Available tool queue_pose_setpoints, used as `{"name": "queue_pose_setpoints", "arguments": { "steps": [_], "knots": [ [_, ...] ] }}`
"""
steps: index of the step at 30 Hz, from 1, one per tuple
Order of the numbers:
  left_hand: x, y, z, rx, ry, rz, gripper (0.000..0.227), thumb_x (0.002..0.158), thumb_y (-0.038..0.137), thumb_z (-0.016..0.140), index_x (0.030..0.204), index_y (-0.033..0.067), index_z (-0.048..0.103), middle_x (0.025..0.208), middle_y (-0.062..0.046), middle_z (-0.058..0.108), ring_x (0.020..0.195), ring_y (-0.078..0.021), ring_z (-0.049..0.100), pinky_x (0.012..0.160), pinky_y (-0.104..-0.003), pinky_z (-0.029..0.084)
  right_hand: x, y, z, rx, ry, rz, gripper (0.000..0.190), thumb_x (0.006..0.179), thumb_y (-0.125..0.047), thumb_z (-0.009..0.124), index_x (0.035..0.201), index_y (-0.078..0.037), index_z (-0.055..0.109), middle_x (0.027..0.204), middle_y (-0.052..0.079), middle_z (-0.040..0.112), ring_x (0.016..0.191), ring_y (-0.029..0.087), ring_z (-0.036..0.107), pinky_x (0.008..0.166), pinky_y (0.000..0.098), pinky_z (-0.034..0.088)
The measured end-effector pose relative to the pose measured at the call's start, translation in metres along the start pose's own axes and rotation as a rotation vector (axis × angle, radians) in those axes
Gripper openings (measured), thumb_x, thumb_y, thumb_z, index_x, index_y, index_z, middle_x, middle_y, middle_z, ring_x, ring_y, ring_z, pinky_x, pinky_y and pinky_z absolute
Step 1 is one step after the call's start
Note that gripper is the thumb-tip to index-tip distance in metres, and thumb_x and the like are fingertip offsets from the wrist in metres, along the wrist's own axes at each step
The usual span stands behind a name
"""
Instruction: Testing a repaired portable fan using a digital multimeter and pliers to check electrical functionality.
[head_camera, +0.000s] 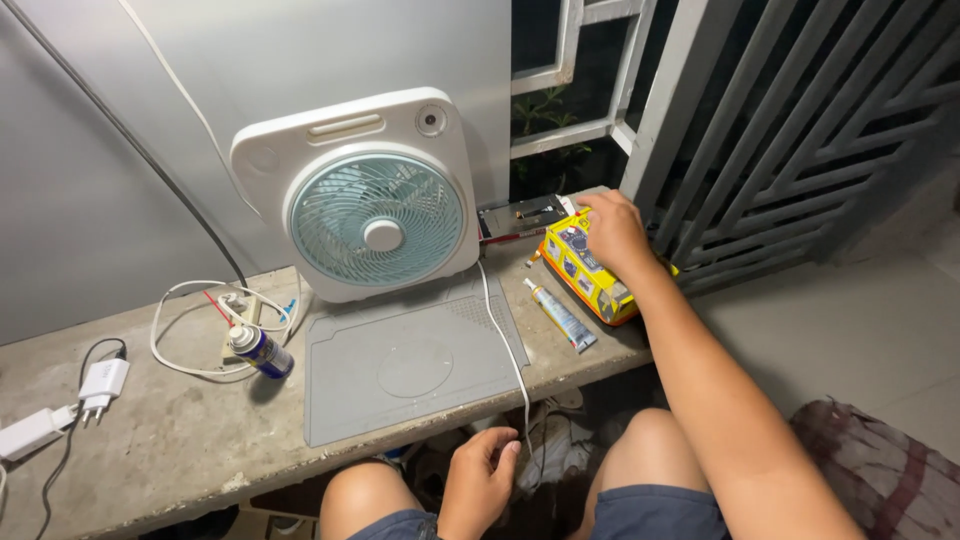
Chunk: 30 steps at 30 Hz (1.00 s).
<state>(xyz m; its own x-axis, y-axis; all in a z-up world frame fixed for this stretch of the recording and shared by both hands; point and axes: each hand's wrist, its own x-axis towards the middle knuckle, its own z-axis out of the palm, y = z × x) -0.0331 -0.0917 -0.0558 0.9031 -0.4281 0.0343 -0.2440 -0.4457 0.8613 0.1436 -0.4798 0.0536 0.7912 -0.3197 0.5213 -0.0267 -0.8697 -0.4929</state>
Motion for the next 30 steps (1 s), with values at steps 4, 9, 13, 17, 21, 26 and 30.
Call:
{"name": "queue_pose_setpoints", "arguments": {
  "steps": [4, 9, 13, 17, 21, 26, 30],
  "knots": [
    [0.001, -0.005, -0.001, 0.005, 0.014, -0.033, 0.028, 0.098, 0.032, 0.070, 0.116, 0.0167, 0.085, 0.107, 0.002, 0.087, 0.084, -0.0149, 0.078, 0.079, -0.031, 0.061, 0.011, -0.022, 0.002, -0.138, -0.231, 0.175, 0.041, 0.108, -0.013, 0.054, 0.143, -0.014, 0.075, 0.143, 0.014, 0.059, 0.134, 0.035, 0.049, 0.116, 0.0461, 0.045],
    [0.001, 0.002, -0.001, 0.020, -0.024, -0.039, 0.028, 0.099, 0.032, 0.070, 0.117, 0.0166, 0.084, 0.111, 0.002, 0.086, 0.091, -0.0162, 0.080, 0.082, -0.031, 0.062, 0.018, 0.007, 0.021, -0.076, -0.048, 0.071, 0.023, 0.100, -0.014, 0.065, 0.107, -0.021, 0.086, 0.119, 0.012, 0.071, 0.116, 0.038, 0.062, 0.106, 0.0489, 0.049],
    [0.000, 0.009, -0.001, 0.026, -0.053, 0.035, 0.024, 0.099, 0.028, 0.069, 0.113, 0.0155, 0.083, 0.105, 0.001, 0.084, 0.088, -0.0186, 0.079, 0.079, -0.033, 0.060, 0.014, 0.002, 0.021, -0.172, 0.000, -0.040, 0.012, 0.104, -0.017, 0.068, 0.098, -0.014, 0.078, 0.113, 0.009, 0.075, 0.104, 0.038, 0.066, 0.097, 0.0517, 0.050],
    [0.000, 0.008, -0.001, 0.023, -0.035, 0.049, 0.023, 0.099, 0.027, 0.070, 0.113, 0.0155, 0.083, 0.103, 0.001, 0.084, 0.085, -0.0180, 0.078, 0.078, -0.032, 0.060, 0.009, -0.023, 0.001, -0.206, -0.101, 0.071, 0.015, 0.110, -0.020, 0.061, 0.103, -0.014, 0.073, 0.114, 0.012, 0.077, 0.109, 0.040, 0.069, 0.097, 0.0553, 0.050],
    [0.002, 0.005, 0.000, 0.036, -0.026, 0.060, 0.022, 0.099, 0.028, 0.070, 0.112, 0.0153, 0.083, 0.103, -0.001, 0.084, 0.086, -0.0204, 0.078, 0.079, -0.035, 0.060, 0.007, -0.016, -0.006, 0.044, 0.025, 0.227, 0.017, 0.113, -0.021, 0.054, 0.112, -0.011, 0.067, 0.109, 0.018, 0.076, 0.103, 0.042, 0.070, 0.080, 0.0569, 0.053],
    [0.000, 0.009, 0.000, 0.051, 0.011, 0.122, 0.019, 0.098, 0.023, 0.069, 0.108, 0.0130, 0.081, 0.102, -0.004, 0.083, 0.090, -0.0256, 0.078, 0.083, -0.038, 0.058, 0.006, 0.002, 0.004, 0.128, 0.162, 0.057, 0.007, 0.102, -0.020, 0.070, 0.100, -0.014, 0.073, 0.096, 0.009, 0.081, 0.091, 0.032, 0.078, 0.081, 0.0475, 0.057],
    [-0.002, 0.017, -0.005, 0.030, -0.021, 0.062, 0.020, 0.100, 0.023, 0.068, 0.112, 0.0127, 0.081, 0.102, -0.002, 0.082, 0.089, -0.0234, 0.076, 0.081, -0.038, 0.059, 0.006, -0.006, 0.000, 0.207, 0.267, -0.128, 0.015, 0.104, -0.017, 0.084, 0.101, -0.009, 0.072, 0.092, 0.006, 0.077, 0.084, 0.020, 0.074, 0.078, 0.0380, 0.058]
  ]
}}
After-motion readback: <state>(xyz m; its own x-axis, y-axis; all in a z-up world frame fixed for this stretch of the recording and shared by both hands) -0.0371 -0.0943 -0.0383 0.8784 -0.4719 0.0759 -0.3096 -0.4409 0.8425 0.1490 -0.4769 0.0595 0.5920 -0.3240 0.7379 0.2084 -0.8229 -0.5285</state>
